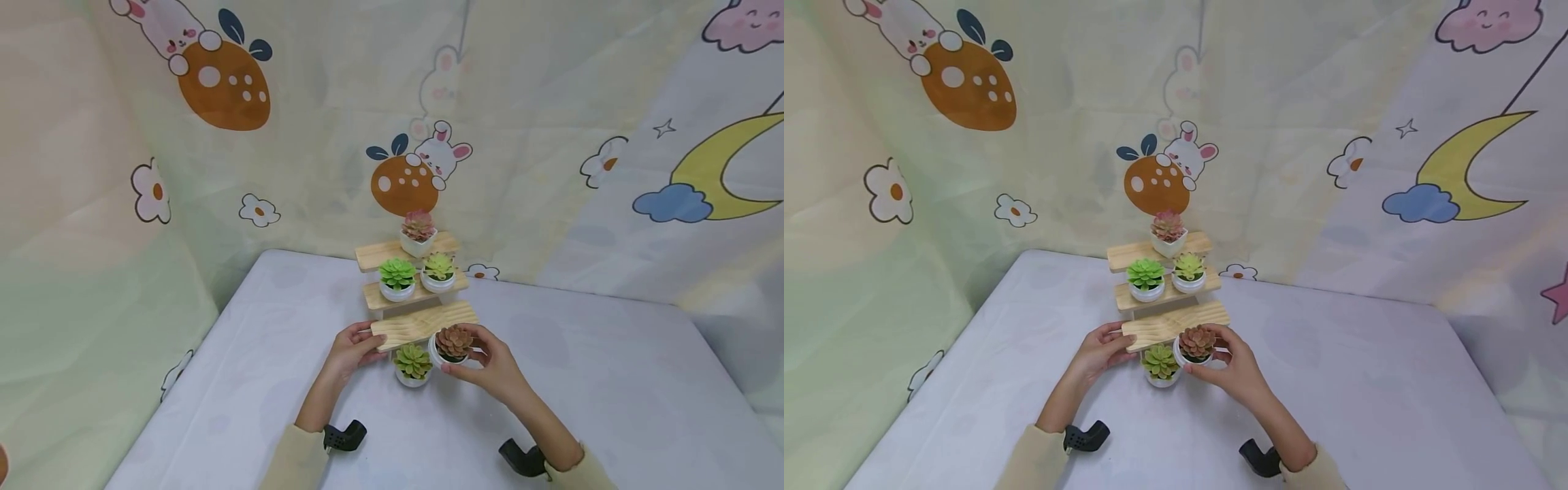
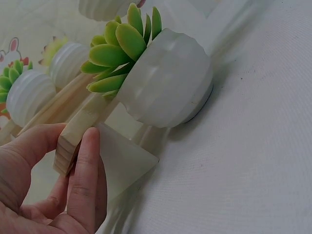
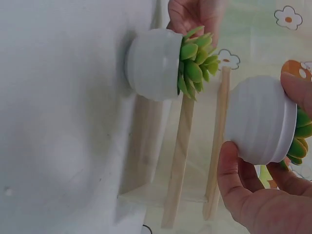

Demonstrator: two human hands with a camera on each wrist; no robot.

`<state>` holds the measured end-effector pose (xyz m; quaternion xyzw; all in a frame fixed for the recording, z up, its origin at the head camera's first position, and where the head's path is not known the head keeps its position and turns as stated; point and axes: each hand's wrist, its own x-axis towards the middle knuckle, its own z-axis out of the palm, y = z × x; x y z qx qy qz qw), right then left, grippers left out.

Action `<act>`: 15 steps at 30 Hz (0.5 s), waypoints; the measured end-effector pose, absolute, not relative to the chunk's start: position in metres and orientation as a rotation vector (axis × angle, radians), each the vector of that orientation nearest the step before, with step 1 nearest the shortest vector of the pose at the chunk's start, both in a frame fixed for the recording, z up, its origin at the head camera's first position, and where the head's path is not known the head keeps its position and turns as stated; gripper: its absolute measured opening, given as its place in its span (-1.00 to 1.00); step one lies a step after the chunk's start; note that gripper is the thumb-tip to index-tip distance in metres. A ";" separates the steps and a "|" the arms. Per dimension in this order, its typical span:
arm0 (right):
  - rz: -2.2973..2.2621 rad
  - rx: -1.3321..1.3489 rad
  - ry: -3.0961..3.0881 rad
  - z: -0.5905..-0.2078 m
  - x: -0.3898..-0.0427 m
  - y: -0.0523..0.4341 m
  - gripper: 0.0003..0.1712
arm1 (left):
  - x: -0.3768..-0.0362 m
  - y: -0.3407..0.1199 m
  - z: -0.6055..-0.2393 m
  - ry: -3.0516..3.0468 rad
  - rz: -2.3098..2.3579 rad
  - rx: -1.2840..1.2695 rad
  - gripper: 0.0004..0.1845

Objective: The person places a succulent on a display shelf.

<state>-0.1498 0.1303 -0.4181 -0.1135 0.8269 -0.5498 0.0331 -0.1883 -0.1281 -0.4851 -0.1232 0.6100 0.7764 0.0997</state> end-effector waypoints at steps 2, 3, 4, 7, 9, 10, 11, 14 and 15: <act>-1.685 -0.340 2.541 -0.416 -0.154 0.127 -0.26 | -0.188 -0.128 -0.485 1.807 2.295 -0.357 -0.50; -1.682 -0.332 2.538 -0.415 -0.156 0.125 -0.26 | -0.188 -0.128 -0.485 1.808 2.297 -0.352 -0.50; -1.688 -0.323 2.529 -0.415 -0.158 0.123 -0.25 | -0.188 -0.128 -0.485 1.807 2.299 -0.350 -0.50; -1.702 -0.300 2.506 -0.416 -0.164 0.118 -0.25 | -0.188 -0.128 -0.484 1.808 2.302 -0.346 -0.50; -1.719 -0.283 2.494 -0.417 -0.168 0.114 -0.24 | -0.188 -0.128 -0.484 1.807 2.305 -0.349 -0.50; -1.725 -0.282 2.487 -0.418 -0.170 0.112 -0.24 | -0.189 -0.128 -0.485 1.805 2.305 -0.354 -0.50; -1.728 -0.280 2.485 -0.418 -0.172 0.110 -0.24 | -0.189 -0.128 -0.485 1.803 2.308 -0.354 -0.50; -1.734 -0.276 2.477 -0.418 -0.177 0.104 -0.25 | -0.189 -0.128 -0.486 1.792 2.316 -0.353 -0.51; -1.735 -0.278 2.476 -0.418 -0.179 0.102 -0.25 | -0.189 -0.128 -0.486 1.791 2.316 -0.350 -0.51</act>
